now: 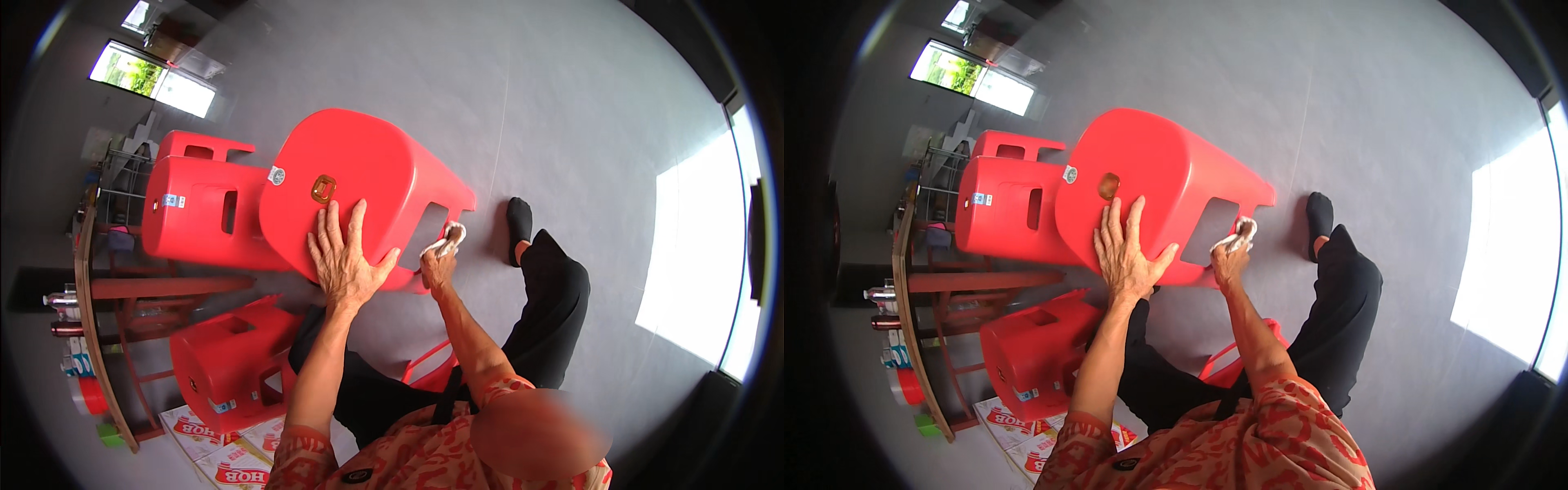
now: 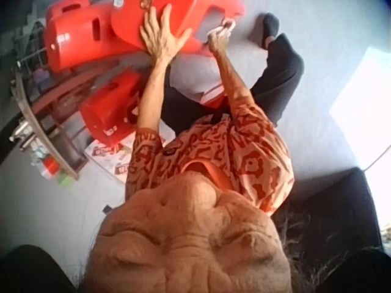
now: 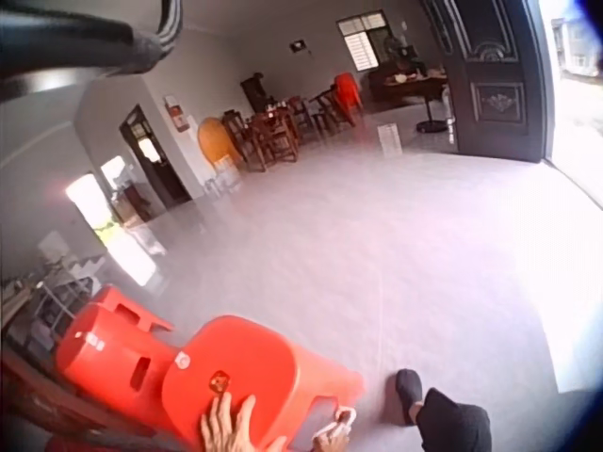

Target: The person wipes the top and sides of red plastic stools with a white cloth. They handle the stools one at a time, turning them over to clean different surfaces, then place them back on the floor.

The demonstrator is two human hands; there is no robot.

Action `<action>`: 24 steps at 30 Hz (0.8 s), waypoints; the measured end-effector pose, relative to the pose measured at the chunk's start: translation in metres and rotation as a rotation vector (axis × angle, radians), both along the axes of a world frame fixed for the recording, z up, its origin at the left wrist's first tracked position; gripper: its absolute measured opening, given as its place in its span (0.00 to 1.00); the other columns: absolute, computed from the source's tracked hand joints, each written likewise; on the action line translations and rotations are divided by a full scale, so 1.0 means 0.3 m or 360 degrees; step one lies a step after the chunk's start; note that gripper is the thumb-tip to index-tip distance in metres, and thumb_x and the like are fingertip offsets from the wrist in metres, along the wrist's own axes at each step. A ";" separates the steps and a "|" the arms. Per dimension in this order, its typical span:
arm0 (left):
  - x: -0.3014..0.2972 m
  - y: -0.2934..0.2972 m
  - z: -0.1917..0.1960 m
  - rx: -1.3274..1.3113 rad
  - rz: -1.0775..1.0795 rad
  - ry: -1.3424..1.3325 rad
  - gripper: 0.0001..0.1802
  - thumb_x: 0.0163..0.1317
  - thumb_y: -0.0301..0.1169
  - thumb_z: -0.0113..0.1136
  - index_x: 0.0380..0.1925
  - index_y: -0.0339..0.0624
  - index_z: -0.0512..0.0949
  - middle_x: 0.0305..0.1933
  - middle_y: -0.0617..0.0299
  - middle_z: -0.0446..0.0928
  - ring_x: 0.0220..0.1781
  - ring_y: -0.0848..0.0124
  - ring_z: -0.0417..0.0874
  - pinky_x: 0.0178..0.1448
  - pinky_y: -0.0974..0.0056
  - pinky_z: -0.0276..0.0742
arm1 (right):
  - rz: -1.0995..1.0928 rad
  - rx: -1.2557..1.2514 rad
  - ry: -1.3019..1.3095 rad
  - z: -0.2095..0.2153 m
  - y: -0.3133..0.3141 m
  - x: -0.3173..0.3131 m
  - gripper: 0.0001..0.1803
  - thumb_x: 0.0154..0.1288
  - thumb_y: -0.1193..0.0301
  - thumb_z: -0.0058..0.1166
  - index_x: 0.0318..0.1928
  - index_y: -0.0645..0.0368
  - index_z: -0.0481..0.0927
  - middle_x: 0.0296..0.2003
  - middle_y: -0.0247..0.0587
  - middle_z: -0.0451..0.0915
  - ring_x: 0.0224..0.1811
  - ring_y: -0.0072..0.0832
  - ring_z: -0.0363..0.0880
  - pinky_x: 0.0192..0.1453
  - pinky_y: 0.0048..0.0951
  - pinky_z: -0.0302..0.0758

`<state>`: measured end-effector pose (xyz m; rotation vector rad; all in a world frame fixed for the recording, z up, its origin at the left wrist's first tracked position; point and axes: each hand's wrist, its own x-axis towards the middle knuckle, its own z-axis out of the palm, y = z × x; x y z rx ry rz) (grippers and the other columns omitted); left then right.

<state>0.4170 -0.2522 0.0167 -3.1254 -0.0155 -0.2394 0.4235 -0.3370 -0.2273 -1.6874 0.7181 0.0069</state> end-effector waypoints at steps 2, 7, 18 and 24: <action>-0.003 0.006 0.002 0.0008 0.0017 -0.0008 0.52 0.45 0.50 0.72 0.71 0.58 0.57 0.74 0.50 0.51 0.75 0.48 0.52 0.71 0.37 0.51 | 0.0086 0.0078 -0.0007 -0.028 0.038 -0.067 0.15 0.64 0.64 0.44 0.49 0.55 0.70 0.41 0.53 0.77 0.43 0.53 0.79 0.48 0.46 0.73; 0.008 0.010 -0.032 -0.0012 0.0033 0.0002 0.53 0.46 0.52 0.71 0.71 0.61 0.55 0.75 0.51 0.50 0.75 0.49 0.52 0.71 0.34 0.52 | 0.0782 0.1305 0.0254 -0.149 -0.044 -0.182 0.21 0.63 0.57 0.46 0.41 0.66 0.76 0.29 0.52 0.79 0.33 0.47 0.80 0.38 0.44 0.74; -0.008 0.054 -0.040 -0.0618 -0.0032 -0.0069 0.54 0.52 0.70 0.54 0.73 0.57 0.51 0.76 0.49 0.49 0.78 0.51 0.47 0.74 0.34 0.39 | 0.0355 0.0657 -0.0490 0.520 -0.195 -0.151 0.16 0.56 0.70 0.49 0.45 0.65 0.76 0.33 0.41 0.76 0.35 0.30 0.75 0.37 0.35 0.72; 0.014 0.100 -0.047 -0.1486 -0.0213 -0.0474 0.58 0.56 0.70 0.49 0.75 0.45 0.42 0.77 0.42 0.43 0.78 0.47 0.43 0.76 0.44 0.40 | 0.0847 -0.1094 -0.1281 0.696 -0.149 0.057 0.32 0.47 0.66 0.65 0.56 0.57 0.75 0.55 0.47 0.70 0.50 0.51 0.67 0.52 0.48 0.70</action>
